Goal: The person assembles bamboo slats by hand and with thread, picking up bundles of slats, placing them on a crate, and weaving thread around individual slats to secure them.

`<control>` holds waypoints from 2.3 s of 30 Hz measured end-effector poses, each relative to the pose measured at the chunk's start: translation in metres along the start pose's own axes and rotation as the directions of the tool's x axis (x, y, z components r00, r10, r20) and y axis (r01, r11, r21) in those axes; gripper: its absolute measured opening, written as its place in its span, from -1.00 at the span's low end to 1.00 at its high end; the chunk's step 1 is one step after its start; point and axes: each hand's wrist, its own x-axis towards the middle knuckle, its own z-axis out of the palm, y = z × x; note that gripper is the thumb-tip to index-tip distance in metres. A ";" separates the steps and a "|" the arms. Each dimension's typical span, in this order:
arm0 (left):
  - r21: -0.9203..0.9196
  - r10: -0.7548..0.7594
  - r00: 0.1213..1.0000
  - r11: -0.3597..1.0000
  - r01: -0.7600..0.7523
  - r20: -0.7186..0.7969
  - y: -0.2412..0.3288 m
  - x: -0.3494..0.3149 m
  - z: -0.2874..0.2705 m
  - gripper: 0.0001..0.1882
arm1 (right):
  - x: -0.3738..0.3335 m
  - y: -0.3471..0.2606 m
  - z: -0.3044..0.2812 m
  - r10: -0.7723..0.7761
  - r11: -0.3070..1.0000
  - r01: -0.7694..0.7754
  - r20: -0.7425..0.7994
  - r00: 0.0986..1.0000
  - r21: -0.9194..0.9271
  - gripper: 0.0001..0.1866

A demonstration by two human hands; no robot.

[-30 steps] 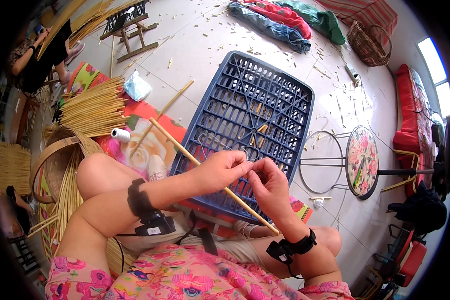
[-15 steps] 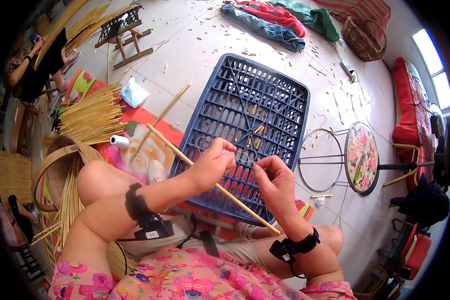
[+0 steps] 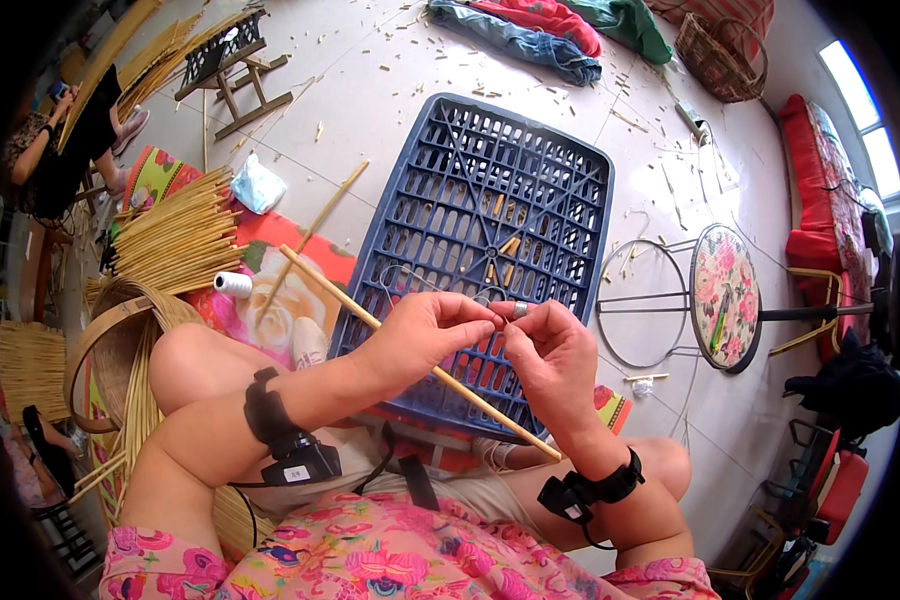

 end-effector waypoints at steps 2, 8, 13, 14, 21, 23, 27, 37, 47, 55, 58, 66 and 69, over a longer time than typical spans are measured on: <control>-0.038 -0.017 1.000 0.999 0.018 0.009 -0.001 0.000 -0.001 -0.80 | 0.001 -0.001 0.000 0.016 1.000 -0.016 0.004 1.000 -0.011 -0.92; -0.014 -0.020 1.000 1.000 0.021 0.021 0.000 -0.001 -0.002 -0.78 | 0.002 0.002 -0.001 0.005 0.997 -0.002 0.045 0.999 -0.081 -0.95; 0.023 -0.023 0.999 0.999 0.022 0.025 -0.001 0.000 -0.003 -0.78 | 0.002 0.003 -0.003 0.012 0.995 -0.004 0.074 0.997 -0.102 -0.95; 0.022 -0.022 0.999 1.000 0.022 0.024 -0.001 0.000 -0.003 -0.78 | 0.002 0.002 -0.003 0.016 0.995 -0.008 0.074 0.997 -0.100 -0.94; -0.005 -0.012 1.000 1.000 0.012 0.017 0.001 -0.001 -0.001 -0.79 | 0.002 0.007 0.000 -0.023 0.994 0.024 0.006 1.000 -0.109 -0.90; -0.004 -0.001 1.000 1.000 0.001 0.011 0.000 -0.002 -0.001 -0.80 | 0.001 0.007 0.000 -0.025 0.994 0.025 0.008 1.000 -0.106 -0.90; 0.026 -0.025 0.999 0.999 0.024 0.031 0.002 -0.002 -0.003 -0.80 | 0.000 0.008 0.000 -0.029 0.995 0.030 0.014 0.999 -0.100 -0.90; 0.057 -0.009 1.000 0.998 0.009 0.003 0.000 -0.003 -0.004 -0.79 | 0.000 0.003 -0.001 -0.002 0.995 0.011 0.095 0.996 -0.101 -0.93; 0.016 0.005 1.000 1.000 -0.005 0.001 -0.002 -0.003 -0.003 -0.79 | 0.000 0.006 0.002 -0.020 0.997 0.022 0.035 0.999 -0.073 -0.89; 0.035 -0.003 1.000 0.999 0.003 0.006 0.000 -0.003 -0.004 -0.79 | 0.001 0.005 -0.001 0.031 0.996 -0.022 0.101 0.994 -0.087 -0.93; 0.061 -0.015 1.000 0.998 0.015 -0.003 0.002 -0.003 -0.003 -0.78 | 0.001 0.009 0.001 -0.046 0.997 0.049 0.047 0.998 -0.068 -0.90; 0.082 -0.001 1.000 0.997 0.002 -0.008 0.002 -0.002 -0.003 -0.79 | 0.002 0.007 0.001 -0.001 0.999 0.003 0.057 0.998 -0.042 -0.89; 0.089 -0.026 1.000 0.996 0.025 0.003 0.002 -0.003 -0.005 -0.79 | 0.001 0.004 0.003 0.016 0.999 -0.015 0.054 0.998 -0.028 -0.89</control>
